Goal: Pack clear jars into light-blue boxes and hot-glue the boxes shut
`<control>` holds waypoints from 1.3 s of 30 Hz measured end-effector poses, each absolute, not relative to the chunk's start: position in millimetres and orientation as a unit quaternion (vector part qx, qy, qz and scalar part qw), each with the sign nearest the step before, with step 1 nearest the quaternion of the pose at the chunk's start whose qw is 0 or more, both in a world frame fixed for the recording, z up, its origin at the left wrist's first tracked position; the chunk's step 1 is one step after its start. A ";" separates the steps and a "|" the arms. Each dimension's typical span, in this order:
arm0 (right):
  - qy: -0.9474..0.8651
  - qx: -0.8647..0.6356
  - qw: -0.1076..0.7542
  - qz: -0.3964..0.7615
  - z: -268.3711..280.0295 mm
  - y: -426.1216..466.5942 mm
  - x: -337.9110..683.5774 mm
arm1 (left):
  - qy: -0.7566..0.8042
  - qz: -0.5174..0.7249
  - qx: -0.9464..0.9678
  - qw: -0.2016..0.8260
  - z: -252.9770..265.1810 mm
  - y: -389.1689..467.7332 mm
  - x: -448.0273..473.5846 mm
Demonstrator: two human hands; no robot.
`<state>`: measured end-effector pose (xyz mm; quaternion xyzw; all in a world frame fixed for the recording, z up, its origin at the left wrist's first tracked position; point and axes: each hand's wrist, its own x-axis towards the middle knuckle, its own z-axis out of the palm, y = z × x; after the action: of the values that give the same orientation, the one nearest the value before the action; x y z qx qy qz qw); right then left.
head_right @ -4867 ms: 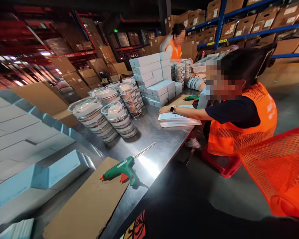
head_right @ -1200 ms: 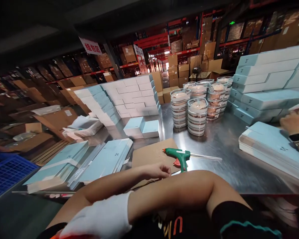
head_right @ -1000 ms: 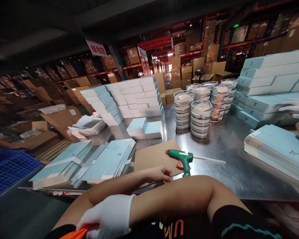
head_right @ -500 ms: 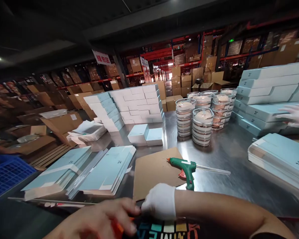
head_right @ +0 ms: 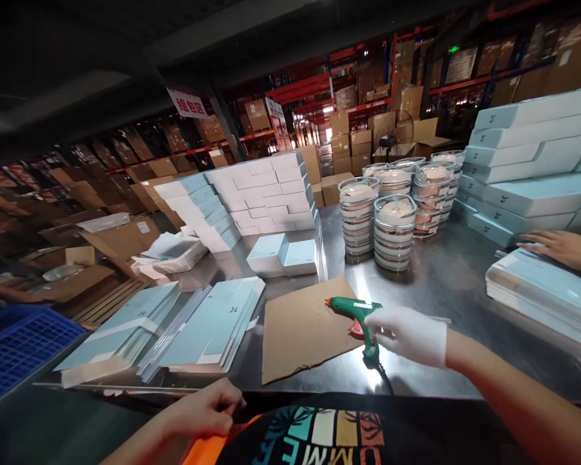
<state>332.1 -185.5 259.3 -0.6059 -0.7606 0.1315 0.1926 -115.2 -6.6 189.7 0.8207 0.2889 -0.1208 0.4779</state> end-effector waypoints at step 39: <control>-0.586 -0.741 0.123 -0.303 343.5 72.4 436.2 | 0.179 0.158 0.969 0.055 55.3 26.2 -38.3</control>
<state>436.2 72.4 343.5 -0.7412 -0.5865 -0.3026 0.1230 -38.3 26.2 55.3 0.9694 0.1792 0.1584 0.0555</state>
